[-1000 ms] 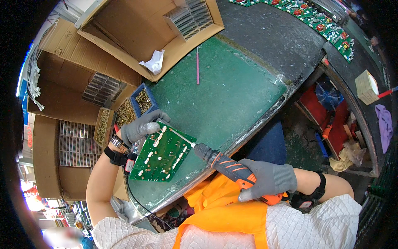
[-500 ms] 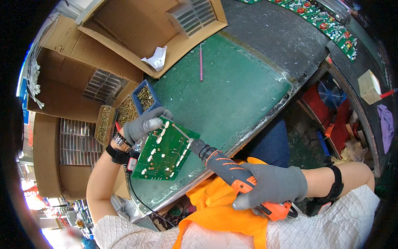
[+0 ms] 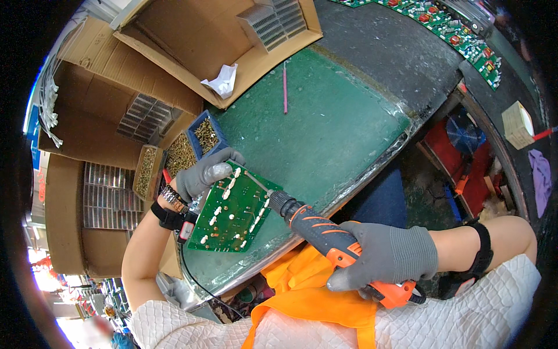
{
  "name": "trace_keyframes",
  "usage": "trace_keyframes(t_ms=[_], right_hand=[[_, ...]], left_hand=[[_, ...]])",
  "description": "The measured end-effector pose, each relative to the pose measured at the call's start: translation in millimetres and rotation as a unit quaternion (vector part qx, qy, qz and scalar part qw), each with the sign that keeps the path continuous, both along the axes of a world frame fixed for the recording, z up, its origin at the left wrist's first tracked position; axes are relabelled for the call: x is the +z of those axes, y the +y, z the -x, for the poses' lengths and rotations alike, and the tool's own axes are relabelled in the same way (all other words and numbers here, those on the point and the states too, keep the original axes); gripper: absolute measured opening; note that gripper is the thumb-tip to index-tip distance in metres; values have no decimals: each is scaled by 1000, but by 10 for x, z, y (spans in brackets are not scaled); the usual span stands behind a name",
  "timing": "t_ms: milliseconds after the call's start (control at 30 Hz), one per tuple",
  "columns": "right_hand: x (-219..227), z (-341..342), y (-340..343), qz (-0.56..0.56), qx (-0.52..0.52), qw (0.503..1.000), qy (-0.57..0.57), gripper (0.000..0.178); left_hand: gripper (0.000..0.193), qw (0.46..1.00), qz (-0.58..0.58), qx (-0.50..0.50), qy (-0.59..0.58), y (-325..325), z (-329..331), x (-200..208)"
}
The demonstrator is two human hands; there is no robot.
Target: Assembling and screwing components onto printed circuit boards using a power screwdriver in a manufacturing setting.
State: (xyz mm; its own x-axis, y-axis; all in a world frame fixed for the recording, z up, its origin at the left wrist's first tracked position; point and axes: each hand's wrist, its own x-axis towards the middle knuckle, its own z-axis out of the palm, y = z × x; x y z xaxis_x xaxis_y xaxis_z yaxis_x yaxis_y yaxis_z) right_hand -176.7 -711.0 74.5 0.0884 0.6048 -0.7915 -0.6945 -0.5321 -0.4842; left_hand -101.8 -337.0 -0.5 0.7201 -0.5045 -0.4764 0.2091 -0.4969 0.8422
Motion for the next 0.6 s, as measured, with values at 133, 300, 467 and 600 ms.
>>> trace_keyframes(t_ms=[133,300,467,600], right_hand=[[40,-40,2,-37,-5,999,-11,55],[61,-71,21,-7,20,1000,18,53],[68,-60,40,-17,2,1000,19,53],[31,-62,40,8,8,1000,9,54]], left_hand=[[60,1000,3,2,-1,16,-11,-20],[57,999,1,-43,-30,51,-30,-38],[53,999,-2,-40,-33,80,-26,-82],[48,993,13,-76,-85,107,-42,-135]])
